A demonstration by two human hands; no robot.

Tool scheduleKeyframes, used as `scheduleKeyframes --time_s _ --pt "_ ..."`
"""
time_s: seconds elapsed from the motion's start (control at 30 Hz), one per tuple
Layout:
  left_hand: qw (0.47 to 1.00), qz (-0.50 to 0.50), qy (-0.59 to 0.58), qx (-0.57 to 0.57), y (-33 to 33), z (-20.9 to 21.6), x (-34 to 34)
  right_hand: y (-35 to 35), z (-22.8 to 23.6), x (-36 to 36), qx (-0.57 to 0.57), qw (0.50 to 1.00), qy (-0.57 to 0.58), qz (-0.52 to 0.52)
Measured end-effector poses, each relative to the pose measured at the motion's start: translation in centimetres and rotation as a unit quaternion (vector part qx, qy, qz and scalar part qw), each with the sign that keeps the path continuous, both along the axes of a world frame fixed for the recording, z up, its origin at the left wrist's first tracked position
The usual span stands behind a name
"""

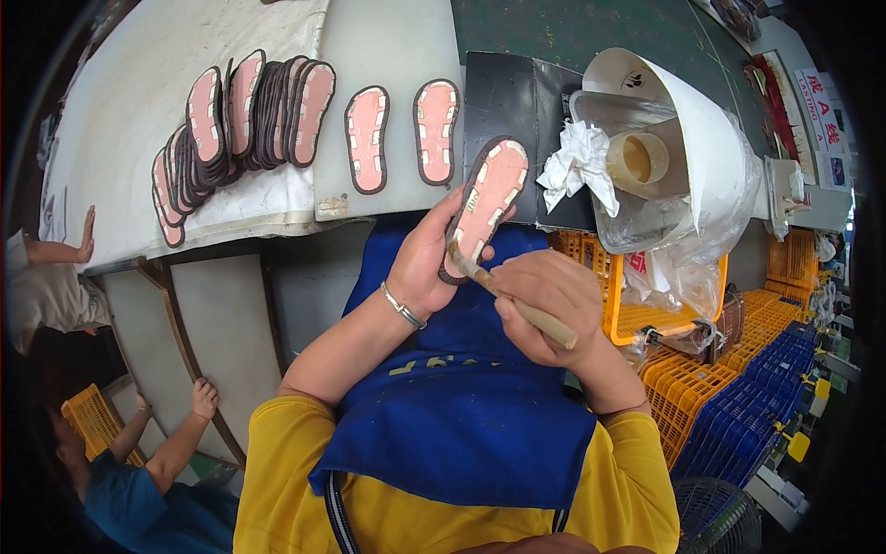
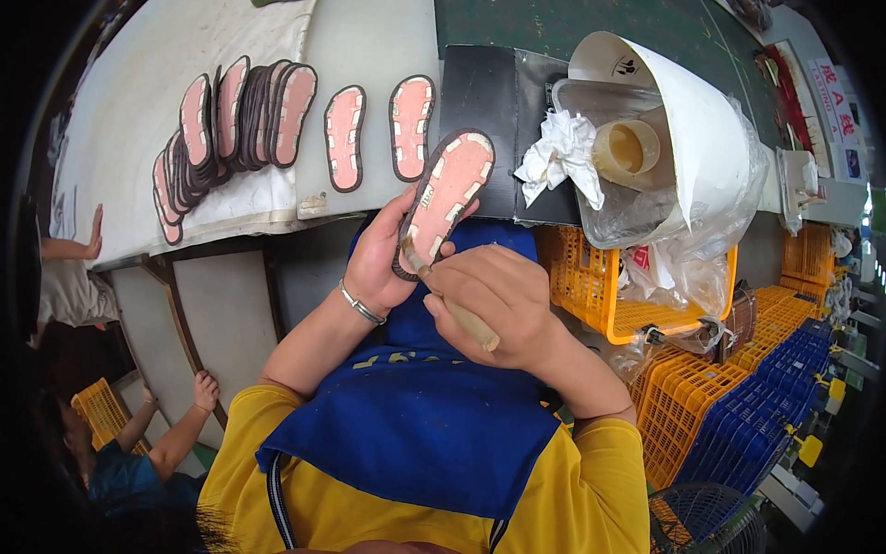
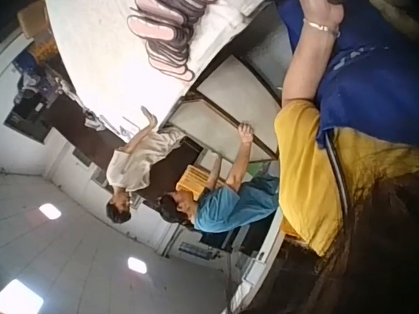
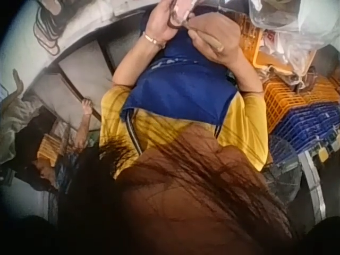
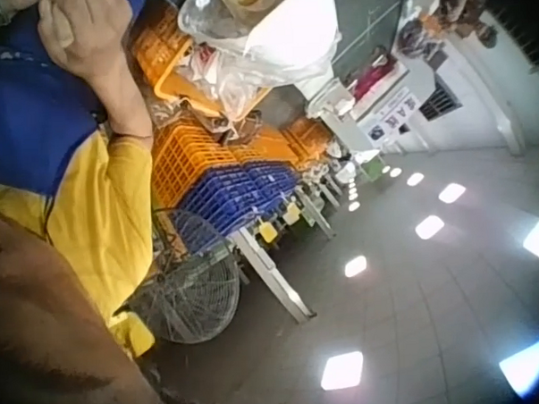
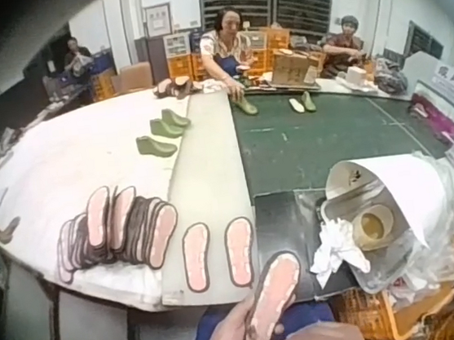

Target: Applying glue to the edges of shoe insoles using a brush at a factory workstation.

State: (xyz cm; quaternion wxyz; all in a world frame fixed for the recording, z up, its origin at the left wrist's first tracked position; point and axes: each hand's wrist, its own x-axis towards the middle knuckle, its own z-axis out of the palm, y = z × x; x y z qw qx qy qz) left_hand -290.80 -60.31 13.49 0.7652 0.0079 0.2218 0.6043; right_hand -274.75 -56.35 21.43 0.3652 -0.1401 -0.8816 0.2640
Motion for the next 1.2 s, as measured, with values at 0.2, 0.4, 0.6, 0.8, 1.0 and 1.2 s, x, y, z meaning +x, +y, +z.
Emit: scheduleKeyframes --time_s 0.2,0.4,0.6,0.8,1.0,1.2 --pt "0.999 0.041 0.005 -0.033 0.5 1.3 0.7 0.8 0.3 0.1 -0.099 0.994 0.015 -0.045" --pt "0.999 0.032 0.029 0.005 0.0 0.4 0.7 1.2 -0.3 0.1 0.068 0.995 0.004 -0.072" --pt "1.0 0.012 0.001 -0.005 0.0 0.0 0.3 -0.9 0.1 -0.3 0.029 0.999 0.001 -0.027" --pt "0.999 0.029 0.016 -0.001 0.2 0.7 0.2 1.3 -0.8 2.3 -0.19 0.971 0.119 -0.077" --pt "0.996 0.024 0.08 0.042 -0.8 1.5 -1.5 6.3 -1.7 1.7 -0.064 0.953 0.1 -0.278" --pt "0.969 0.113 0.218 0.009 -1.5 -1.2 -2.0 5.0 -5.5 5.5 -0.269 0.915 0.2 -0.223"
